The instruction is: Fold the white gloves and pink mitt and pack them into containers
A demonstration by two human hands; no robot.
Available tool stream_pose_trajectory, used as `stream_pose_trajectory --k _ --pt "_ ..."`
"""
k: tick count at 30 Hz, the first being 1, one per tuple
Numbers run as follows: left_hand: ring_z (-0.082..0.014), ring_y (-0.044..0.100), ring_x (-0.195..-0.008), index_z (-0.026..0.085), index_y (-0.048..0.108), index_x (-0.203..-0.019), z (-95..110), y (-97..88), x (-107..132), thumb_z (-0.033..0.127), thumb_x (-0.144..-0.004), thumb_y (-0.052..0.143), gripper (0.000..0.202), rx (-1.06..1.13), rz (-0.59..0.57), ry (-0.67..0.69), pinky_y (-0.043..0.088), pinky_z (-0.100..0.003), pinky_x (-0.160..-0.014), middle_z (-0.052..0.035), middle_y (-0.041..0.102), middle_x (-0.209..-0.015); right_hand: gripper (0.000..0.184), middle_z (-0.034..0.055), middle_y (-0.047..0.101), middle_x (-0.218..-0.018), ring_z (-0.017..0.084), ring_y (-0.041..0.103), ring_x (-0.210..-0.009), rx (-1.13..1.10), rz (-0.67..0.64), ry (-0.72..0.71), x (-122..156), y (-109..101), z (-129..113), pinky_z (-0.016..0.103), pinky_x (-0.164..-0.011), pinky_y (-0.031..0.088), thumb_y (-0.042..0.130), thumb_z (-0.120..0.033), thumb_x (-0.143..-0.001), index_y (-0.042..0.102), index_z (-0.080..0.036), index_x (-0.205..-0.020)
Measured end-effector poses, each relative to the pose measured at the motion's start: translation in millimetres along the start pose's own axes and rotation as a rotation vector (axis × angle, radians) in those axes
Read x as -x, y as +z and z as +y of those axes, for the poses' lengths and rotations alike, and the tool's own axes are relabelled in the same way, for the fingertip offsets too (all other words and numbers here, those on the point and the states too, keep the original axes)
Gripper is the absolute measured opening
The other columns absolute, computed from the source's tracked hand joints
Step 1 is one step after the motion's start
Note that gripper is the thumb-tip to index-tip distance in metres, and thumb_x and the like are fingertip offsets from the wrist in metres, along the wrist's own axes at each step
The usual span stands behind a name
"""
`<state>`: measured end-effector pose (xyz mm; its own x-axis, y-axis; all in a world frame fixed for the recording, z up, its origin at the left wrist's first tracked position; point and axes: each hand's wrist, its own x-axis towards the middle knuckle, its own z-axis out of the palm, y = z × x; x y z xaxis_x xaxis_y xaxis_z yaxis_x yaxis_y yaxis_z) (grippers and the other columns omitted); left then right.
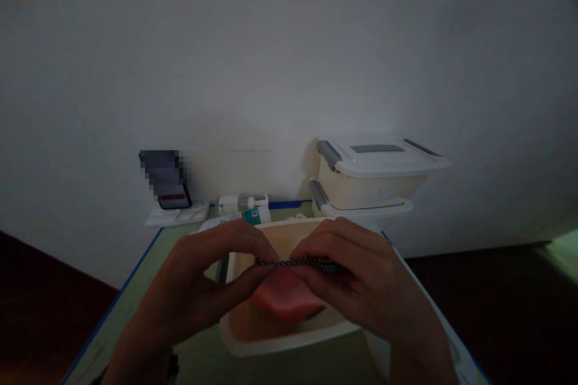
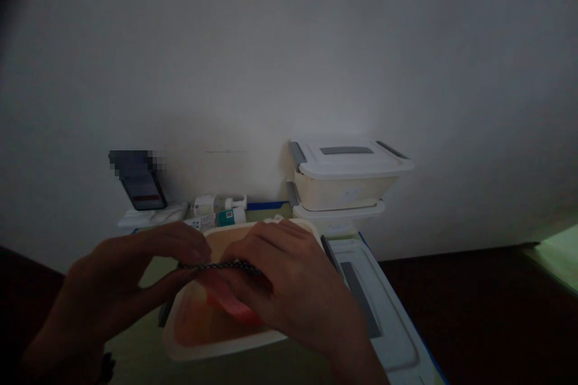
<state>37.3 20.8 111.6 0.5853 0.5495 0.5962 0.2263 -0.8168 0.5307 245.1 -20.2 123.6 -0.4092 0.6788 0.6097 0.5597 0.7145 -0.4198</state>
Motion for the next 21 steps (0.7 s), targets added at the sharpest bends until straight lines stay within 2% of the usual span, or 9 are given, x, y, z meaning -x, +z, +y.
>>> stream_pose_trajectory --k 5,21 --pt "-0.0097 0.062 -0.08 0.022 0.056 -0.091 2.5 1.3 -0.4 0.005 -0.072 0.063 0.026 0.022 -0.064 -0.004 0.049 -0.018 -0.073 0.0037 0.065 -0.084 0.009 0.0003 0.064 -0.079 0.011 0.056 -0.074 0.003 -0.012 -0.058 -0.5 1.4 -1.6 0.025 -0.067 0.043 0.061 -0.022 -0.08 0.063 -0.015 -0.085" --pt "-0.0097 0.063 -0.073 0.02 0.056 -0.086 8.4 3.7 -4.7 0.003 -0.071 0.06 0.023 -0.011 -0.037 -0.004 0.05 -0.017 -0.067 0.0026 0.065 -0.078 0.009 0.0015 0.065 -0.079 0.011 0.058 -0.073 0.034 0.017 -0.11 -0.8 1.4 -2.4 0.023 -0.064 0.046 0.059 -0.022 -0.081 0.064 -0.017 -0.086"
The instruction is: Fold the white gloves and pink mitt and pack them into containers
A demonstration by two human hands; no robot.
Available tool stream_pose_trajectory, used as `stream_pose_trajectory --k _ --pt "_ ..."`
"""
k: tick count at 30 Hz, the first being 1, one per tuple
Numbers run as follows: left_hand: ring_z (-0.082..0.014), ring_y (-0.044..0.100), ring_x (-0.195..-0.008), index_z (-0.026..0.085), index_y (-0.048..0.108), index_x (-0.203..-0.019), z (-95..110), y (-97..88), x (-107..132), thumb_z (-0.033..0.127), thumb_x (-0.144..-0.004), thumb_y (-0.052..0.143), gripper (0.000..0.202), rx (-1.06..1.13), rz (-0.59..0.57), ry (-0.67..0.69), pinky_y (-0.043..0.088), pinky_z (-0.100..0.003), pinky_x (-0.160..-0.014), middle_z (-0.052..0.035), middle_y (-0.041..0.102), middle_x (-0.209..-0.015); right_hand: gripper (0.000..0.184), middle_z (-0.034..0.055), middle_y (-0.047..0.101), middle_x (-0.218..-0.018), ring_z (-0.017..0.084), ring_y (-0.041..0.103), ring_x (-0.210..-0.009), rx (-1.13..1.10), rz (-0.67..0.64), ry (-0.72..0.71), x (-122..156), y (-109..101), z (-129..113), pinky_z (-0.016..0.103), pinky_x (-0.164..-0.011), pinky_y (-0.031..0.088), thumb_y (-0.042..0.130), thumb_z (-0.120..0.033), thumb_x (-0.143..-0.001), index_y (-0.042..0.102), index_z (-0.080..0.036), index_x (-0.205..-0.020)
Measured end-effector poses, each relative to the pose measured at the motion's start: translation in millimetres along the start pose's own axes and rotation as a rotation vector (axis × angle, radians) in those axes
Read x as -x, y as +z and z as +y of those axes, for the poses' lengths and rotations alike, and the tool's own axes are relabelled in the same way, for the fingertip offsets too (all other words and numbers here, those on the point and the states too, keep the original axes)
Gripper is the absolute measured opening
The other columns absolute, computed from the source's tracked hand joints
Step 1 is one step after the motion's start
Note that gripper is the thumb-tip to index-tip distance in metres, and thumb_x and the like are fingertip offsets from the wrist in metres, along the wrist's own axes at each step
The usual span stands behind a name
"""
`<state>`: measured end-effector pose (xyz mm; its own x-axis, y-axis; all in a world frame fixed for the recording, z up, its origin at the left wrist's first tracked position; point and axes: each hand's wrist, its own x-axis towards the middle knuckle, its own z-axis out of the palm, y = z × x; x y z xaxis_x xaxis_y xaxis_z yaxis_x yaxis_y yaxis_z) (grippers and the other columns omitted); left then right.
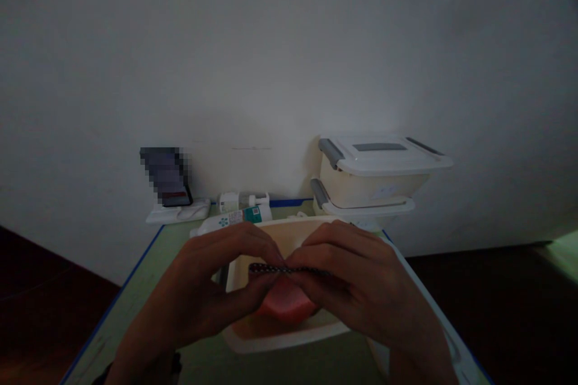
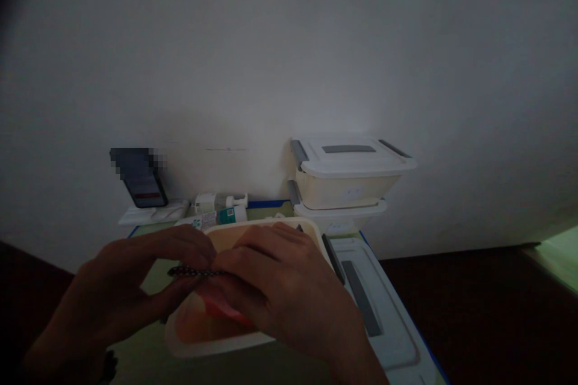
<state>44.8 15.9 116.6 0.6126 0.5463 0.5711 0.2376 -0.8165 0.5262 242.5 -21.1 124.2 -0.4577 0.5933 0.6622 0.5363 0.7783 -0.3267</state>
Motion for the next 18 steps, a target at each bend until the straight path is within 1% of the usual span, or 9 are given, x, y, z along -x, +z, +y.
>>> stream_pose_trajectory --k 3,8,11,14,16,18 --pt "-0.0094 0.063 -0.072 0.021 0.056 -0.086 -2 -2.1 2 0.004 -0.071 0.06 0.023 -0.002 0.016 0.012 0.05 -0.017 -0.066 0.0031 0.066 -0.077 0.007 0.0012 0.065 -0.079 0.011 0.057 -0.074 -0.015 -0.011 0.007 1 -1 1 0.023 -0.065 0.045 0.059 -0.022 -0.081 0.063 -0.016 -0.084" --pt "-0.0113 0.065 -0.074 0.025 0.06 -0.089 -7 -13.9 9 0.009 -0.076 0.06 0.021 -0.012 0.028 -0.019 0.051 -0.019 -0.068 0.0037 0.068 -0.08 0.009 0.0014 0.063 -0.076 0.012 0.056 -0.072 -0.017 -0.008 0.057 3 -5 5 0.024 -0.066 0.045 0.061 -0.023 -0.08 0.061 -0.014 -0.082" --pt "-0.0136 0.066 -0.073 0.027 0.062 -0.086 -8 -20.4 11 0.012 -0.077 0.059 0.018 -0.009 0.101 -0.024 0.053 -0.022 -0.066 0.0042 0.069 -0.077 0.008 0.0013 0.063 -0.075 0.011 0.056 -0.072 -0.01 -0.009 0.046 3 -7 8 0.024 -0.065 0.045 0.06 -0.023 -0.081 0.059 -0.015 -0.081" --pt "-0.0127 0.065 -0.072 0.028 0.062 -0.084 -11 -25.5 14 0.012 -0.076 0.06 0.018 -0.033 0.164 -0.03 0.053 -0.02 -0.065 0.0052 0.069 -0.077 0.007 0.0015 0.063 -0.075 0.011 0.056 -0.07 -0.005 -0.012 0.043 4 -10 9 0.024 -0.063 0.045 0.059 -0.022 -0.081 0.059 -0.015 -0.082" --pt "-0.0116 0.065 -0.073 0.028 0.063 -0.085 -14 -28.4 18 0.012 -0.075 0.061 0.02 -0.061 0.181 -0.034 0.053 -0.018 -0.067 0.0061 0.068 -0.078 0.007 0.0011 0.062 -0.074 0.011 0.056 -0.069 0.001 -0.009 0.059 5 -12 9 0.024 -0.063 0.045 0.06 -0.022 -0.081 0.058 -0.016 -0.081" --pt "-0.0125 0.065 -0.071 0.028 0.064 -0.084 -18 -30.6 22 0.014 -0.074 0.063 0.018 -0.112 0.212 -0.077 0.054 -0.019 -0.067 0.0062 0.068 -0.077 0.009 0.0 0.061 -0.074 0.011 0.056 -0.068 0.015 0.009 0.095 7 -15 10 0.023 -0.063 0.045 0.062 -0.023 -0.079 0.057 -0.017 -0.083"
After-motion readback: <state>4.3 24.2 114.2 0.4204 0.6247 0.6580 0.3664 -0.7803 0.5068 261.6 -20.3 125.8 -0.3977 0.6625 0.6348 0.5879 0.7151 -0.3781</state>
